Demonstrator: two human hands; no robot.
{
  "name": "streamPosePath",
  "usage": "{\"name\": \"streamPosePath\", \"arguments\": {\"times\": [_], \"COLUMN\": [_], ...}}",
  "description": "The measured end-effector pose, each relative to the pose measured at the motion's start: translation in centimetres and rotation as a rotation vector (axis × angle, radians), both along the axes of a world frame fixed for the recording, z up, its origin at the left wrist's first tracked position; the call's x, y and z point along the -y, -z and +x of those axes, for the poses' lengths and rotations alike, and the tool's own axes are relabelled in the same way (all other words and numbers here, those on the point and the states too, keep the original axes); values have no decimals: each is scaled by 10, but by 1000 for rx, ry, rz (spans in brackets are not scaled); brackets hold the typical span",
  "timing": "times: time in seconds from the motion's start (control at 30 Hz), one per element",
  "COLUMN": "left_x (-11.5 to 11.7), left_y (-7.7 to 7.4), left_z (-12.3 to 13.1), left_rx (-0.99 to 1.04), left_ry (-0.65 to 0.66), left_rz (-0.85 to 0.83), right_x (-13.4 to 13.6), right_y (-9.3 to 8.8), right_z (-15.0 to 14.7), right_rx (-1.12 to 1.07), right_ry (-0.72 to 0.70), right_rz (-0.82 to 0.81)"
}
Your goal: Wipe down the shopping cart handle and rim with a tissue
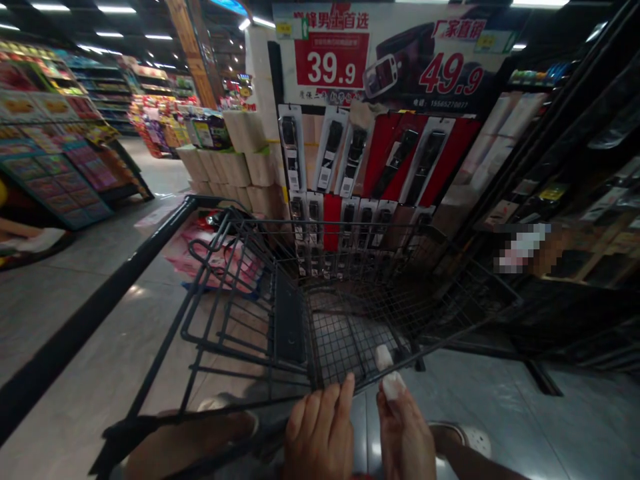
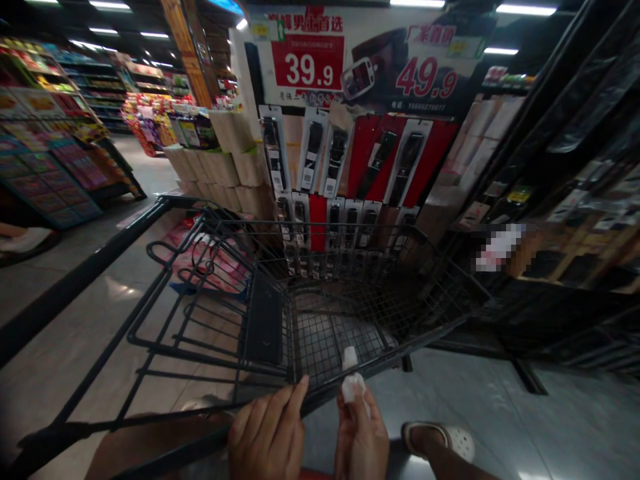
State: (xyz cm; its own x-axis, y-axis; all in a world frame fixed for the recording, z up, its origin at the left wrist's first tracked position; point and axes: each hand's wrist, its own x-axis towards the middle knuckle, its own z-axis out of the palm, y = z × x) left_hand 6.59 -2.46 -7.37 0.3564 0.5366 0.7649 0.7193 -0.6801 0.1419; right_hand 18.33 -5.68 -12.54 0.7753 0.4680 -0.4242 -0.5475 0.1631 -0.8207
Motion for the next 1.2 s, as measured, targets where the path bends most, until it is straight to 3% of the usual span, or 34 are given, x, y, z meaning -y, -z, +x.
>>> {"name": "streamPosePath", "arguments": {"times": [0.13, 0.2, 0.4, 0.5, 1.2], "left_x": [-2, -3, -5, -4, -4], "left_y": [2, 3, 5, 4, 2], "left_z": [5, 8, 8, 6, 12], "left_rx": [47, 53, 26, 12, 66], "left_ry": [-43, -62, -72, -55, -76], "left_rz": [40, 74, 65, 52, 32], "right_x": [0, -1, -3, -3, -9], "right_y": [11, 20, 64, 76, 55], "right_z": [6, 13, 30, 31, 23], "right_rx": [326, 472, 705, 827, 628], "right_ry": [-46, -73, -107, -108, -67], "right_rz": [-398, -513, -443, -375, -266]}}
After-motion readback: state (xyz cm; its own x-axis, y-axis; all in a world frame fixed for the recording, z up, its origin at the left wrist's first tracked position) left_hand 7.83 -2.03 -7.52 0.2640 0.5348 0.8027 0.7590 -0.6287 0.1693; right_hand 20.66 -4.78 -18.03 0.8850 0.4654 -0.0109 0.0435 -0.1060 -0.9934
